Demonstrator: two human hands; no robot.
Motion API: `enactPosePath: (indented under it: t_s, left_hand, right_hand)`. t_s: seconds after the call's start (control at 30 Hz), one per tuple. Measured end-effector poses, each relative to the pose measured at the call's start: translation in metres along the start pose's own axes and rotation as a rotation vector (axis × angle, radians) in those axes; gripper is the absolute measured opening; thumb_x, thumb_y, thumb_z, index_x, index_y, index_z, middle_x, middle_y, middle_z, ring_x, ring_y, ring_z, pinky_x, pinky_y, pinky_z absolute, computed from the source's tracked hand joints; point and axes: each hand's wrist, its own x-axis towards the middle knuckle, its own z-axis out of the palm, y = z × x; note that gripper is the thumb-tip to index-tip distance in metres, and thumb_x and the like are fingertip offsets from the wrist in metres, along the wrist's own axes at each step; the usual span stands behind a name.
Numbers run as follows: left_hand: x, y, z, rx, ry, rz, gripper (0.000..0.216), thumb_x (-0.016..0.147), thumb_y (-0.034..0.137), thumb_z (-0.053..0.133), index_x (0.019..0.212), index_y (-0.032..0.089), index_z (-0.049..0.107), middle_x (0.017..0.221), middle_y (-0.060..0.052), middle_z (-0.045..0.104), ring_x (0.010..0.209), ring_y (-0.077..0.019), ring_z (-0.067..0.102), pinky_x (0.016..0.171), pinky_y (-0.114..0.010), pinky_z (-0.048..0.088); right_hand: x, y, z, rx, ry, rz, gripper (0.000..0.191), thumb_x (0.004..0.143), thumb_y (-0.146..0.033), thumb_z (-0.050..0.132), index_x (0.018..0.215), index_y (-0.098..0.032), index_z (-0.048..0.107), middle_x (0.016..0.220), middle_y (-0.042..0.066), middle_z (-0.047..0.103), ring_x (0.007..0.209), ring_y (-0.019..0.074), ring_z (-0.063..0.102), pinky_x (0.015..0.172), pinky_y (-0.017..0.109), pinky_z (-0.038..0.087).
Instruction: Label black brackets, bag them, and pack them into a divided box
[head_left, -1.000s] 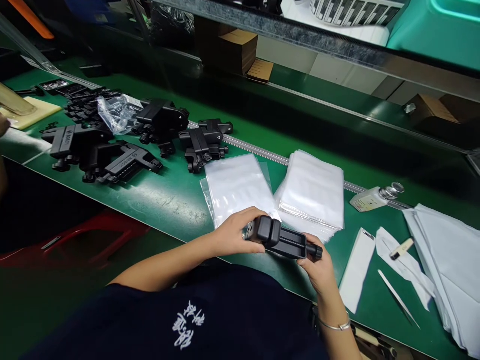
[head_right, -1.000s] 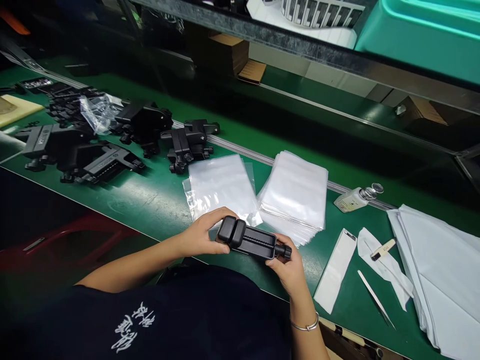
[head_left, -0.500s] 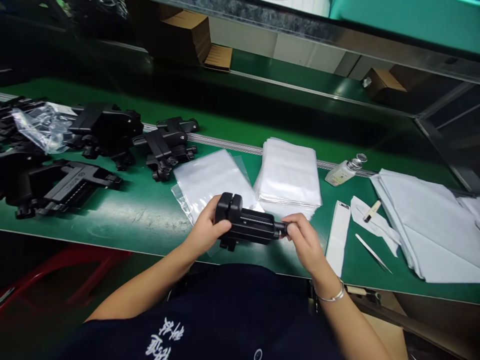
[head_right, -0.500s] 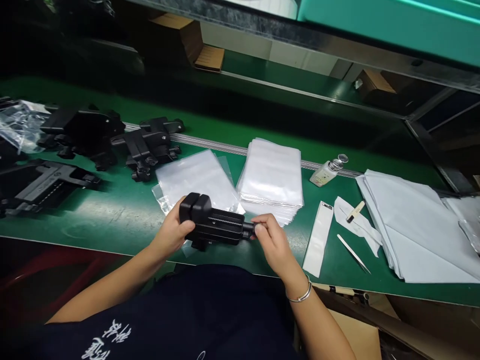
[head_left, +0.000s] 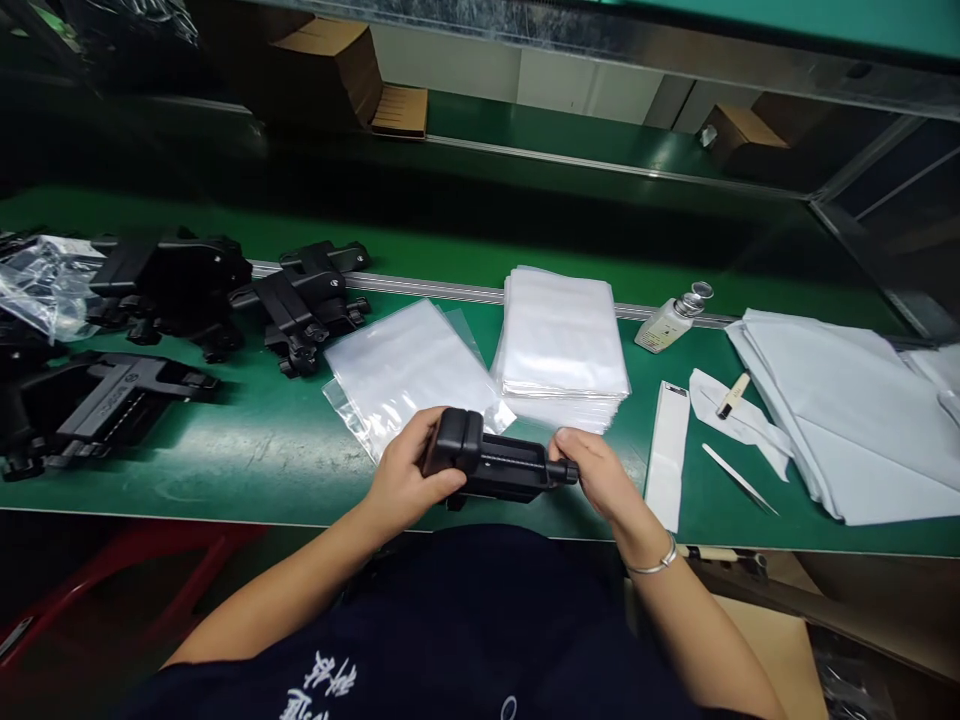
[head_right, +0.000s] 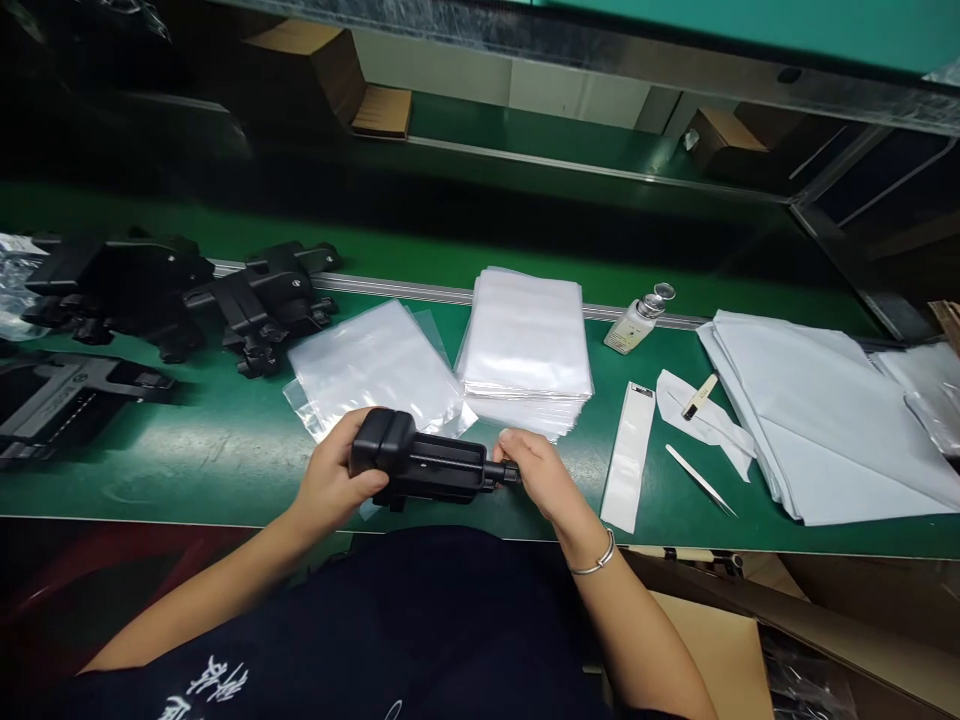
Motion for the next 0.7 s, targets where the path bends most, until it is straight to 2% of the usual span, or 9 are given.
enactPosePath:
  t_s: [0.1, 0.17, 0.2, 0.27, 0.37, 0.53, 0.7]
  left_hand:
    - [0.003, -0.001, 0.003, -0.115, 0.060, -0.080, 0.062, 0.071, 0.063, 0.072, 0.112, 0.018, 0.060, 0.093, -0.004, 0.064, 0.082, -0.0203, 0.060, 0.071, -0.029, 0.048]
    - [0.005, -0.005, 0.005, -0.181, 0.092, -0.145, 0.058, 0.074, 0.063, 0.070, 0.111, 0.019, 0.061, 0.091, -0.003, 0.061, 0.080, -0.0185, 0.058, 0.069, -0.027, 0.046]
    - [0.006, -0.008, 0.006, -0.197, 0.100, -0.162, 0.058, 0.075, 0.063, 0.069, 0.110, 0.019, 0.061, 0.091, -0.003, 0.061, 0.081, -0.0183, 0.058, 0.069, -0.027, 0.045]
    - [0.005, -0.012, 0.008, -0.194, 0.107, -0.160, 0.061, 0.073, 0.065, 0.070, 0.112, 0.019, 0.061, 0.096, -0.004, 0.061, 0.085, -0.0193, 0.057, 0.072, -0.027, 0.045]
    - [0.003, -0.016, 0.009, -0.165, 0.102, -0.131, 0.068, 0.069, 0.066, 0.073, 0.117, 0.020, 0.059, 0.104, -0.006, 0.061, 0.095, -0.0221, 0.058, 0.077, -0.028, 0.046]
    - [0.005, -0.011, 0.013, -0.183, 0.062, -0.201, 0.059, 0.078, 0.066, 0.064, 0.114, 0.019, 0.061, 0.104, -0.006, 0.063, 0.101, -0.0239, 0.058, 0.080, -0.029, 0.047]
    - [0.006, -0.008, 0.016, -0.218, 0.055, -0.276, 0.056, 0.080, 0.064, 0.064, 0.112, 0.018, 0.062, 0.102, -0.006, 0.064, 0.098, -0.0231, 0.060, 0.081, -0.030, 0.047]
  right_hand:
    - [-0.005, 0.001, -0.002, -0.115, 0.052, -0.222, 0.038, 0.097, -0.053, 0.044, 0.108, -0.021, 0.061, 0.081, 0.004, 0.064, 0.072, 0.0192, 0.061, 0.068, 0.033, 0.050]
    - [-0.011, 0.000, -0.003, -0.266, 0.086, -0.377, 0.035, 0.093, -0.049, 0.055, 0.115, -0.022, 0.058, 0.097, 0.008, 0.066, 0.087, 0.0224, 0.063, 0.079, 0.037, 0.051]
    - [-0.014, 0.001, -0.003, -0.311, 0.098, -0.409, 0.032, 0.092, -0.046, 0.057, 0.114, -0.023, 0.058, 0.099, 0.008, 0.066, 0.089, 0.0229, 0.063, 0.081, 0.038, 0.051]
    - [-0.017, 0.002, -0.002, -0.304, 0.110, -0.373, 0.027, 0.094, -0.043, 0.055, 0.113, -0.023, 0.057, 0.089, 0.006, 0.064, 0.081, 0.0207, 0.062, 0.074, 0.036, 0.051]
    - [-0.017, 0.003, -0.001, -0.180, 0.098, -0.238, 0.027, 0.095, -0.043, 0.054, 0.114, -0.023, 0.056, 0.078, 0.001, 0.058, 0.071, 0.0173, 0.057, 0.065, 0.031, 0.048]
    - [-0.012, 0.003, -0.002, -0.015, 0.100, -0.111, 0.028, 0.092, -0.044, 0.059, 0.108, -0.022, 0.058, 0.078, -0.001, 0.054, 0.072, 0.0157, 0.053, 0.065, 0.029, 0.043]
    - [-0.008, 0.005, -0.002, 0.090, 0.096, -0.068, 0.027, 0.089, -0.045, 0.062, 0.105, -0.022, 0.059, 0.075, -0.002, 0.050, 0.070, 0.0144, 0.048, 0.063, 0.027, 0.039]
